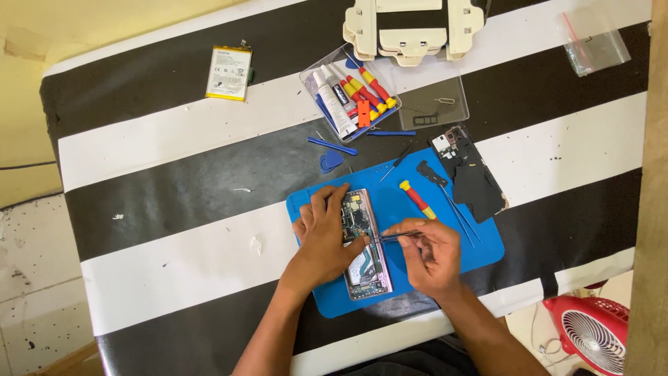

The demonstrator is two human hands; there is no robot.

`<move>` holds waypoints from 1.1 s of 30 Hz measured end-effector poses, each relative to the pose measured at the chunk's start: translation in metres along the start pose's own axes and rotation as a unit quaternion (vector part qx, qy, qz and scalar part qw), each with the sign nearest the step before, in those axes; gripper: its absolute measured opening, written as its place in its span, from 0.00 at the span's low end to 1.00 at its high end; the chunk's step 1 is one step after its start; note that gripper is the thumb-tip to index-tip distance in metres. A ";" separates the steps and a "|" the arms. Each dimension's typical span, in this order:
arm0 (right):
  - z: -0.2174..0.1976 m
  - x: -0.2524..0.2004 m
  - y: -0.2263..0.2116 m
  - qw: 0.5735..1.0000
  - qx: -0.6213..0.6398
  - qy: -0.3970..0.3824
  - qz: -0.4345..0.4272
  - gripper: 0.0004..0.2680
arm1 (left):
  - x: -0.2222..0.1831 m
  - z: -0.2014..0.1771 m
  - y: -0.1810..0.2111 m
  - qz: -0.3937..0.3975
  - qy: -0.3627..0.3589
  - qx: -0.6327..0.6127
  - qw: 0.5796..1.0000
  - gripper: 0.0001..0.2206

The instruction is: Disassembling a mobile phone by removing screws and internal components using specialized tools.

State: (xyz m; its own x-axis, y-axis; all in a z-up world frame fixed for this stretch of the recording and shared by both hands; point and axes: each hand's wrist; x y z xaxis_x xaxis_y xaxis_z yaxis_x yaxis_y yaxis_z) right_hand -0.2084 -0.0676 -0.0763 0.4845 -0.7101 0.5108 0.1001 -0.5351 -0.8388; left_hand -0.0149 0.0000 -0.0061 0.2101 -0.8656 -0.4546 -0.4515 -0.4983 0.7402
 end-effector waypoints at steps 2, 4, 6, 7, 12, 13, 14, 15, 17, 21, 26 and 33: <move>-0.005 -0.003 0.006 1.000 0.006 0.016 0.000 0.15 | -0.001 -0.001 0.002 0.004 -0.001 -0.002 1.000 0.43; -0.007 -0.006 0.009 0.999 0.013 0.029 -0.001 0.15 | -0.003 -0.003 0.004 0.007 -0.001 -0.006 1.000 0.43; -0.006 -0.010 0.009 0.999 0.024 0.021 0.015 0.14 | -0.005 -0.004 0.008 0.008 -0.015 0.013 1.000 0.51; -0.006 -0.010 0.008 0.999 0.023 0.022 0.016 0.14 | -0.004 -0.002 0.006 0.009 -0.017 0.013 1.000 0.51; -0.002 -0.010 0.007 1.000 -0.016 0.008 0.003 0.15 | -0.003 -0.002 0.003 -0.003 -0.028 0.027 0.999 0.52; -0.001 -0.009 0.007 1.000 -0.015 0.008 0.002 0.15 | -0.003 -0.002 0.003 -0.002 -0.027 0.027 0.999 0.52; 0.000 -0.009 0.007 1.000 -0.015 0.015 -0.002 0.14 | -0.003 -0.003 0.003 -0.002 -0.027 0.026 0.999 0.52; 0.001 -0.009 0.007 1.000 -0.016 0.022 -0.006 0.13 | -0.004 -0.003 0.003 -0.002 -0.027 0.024 0.999 0.53; 0.001 -0.011 0.007 0.999 -0.019 0.025 0.002 0.13 | -0.003 -0.003 0.003 -0.004 -0.026 0.026 0.999 0.53; -0.005 -0.010 -0.002 0.998 -0.043 0.032 0.020 0.14 | -0.004 -0.004 0.002 -0.002 -0.023 0.025 0.999 0.52; -0.027 -0.053 -0.018 0.990 -0.050 -0.042 0.123 0.08 | 0.002 0.009 -0.018 0.020 -0.003 0.047 0.999 0.55; -0.027 -0.072 -0.022 0.997 -0.041 -0.027 0.067 0.15 | -0.004 0.007 -0.015 0.036 -0.036 0.096 0.994 0.65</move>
State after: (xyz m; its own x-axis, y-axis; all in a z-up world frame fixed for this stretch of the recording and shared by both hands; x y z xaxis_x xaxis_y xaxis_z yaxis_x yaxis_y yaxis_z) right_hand -0.2692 -0.0171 -0.0894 0.5351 -0.7530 0.3830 -0.0381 -0.4744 -0.8795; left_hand -0.0146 0.0111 -0.0189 0.1122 -0.8896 -0.4427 -0.6223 -0.4102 0.6667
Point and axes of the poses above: each hand's wrist, its own x-axis towards the middle knuckle, its own z-axis out of the palm, y = z × x, and after that the axes turned 5 degrees about -x, right-handed
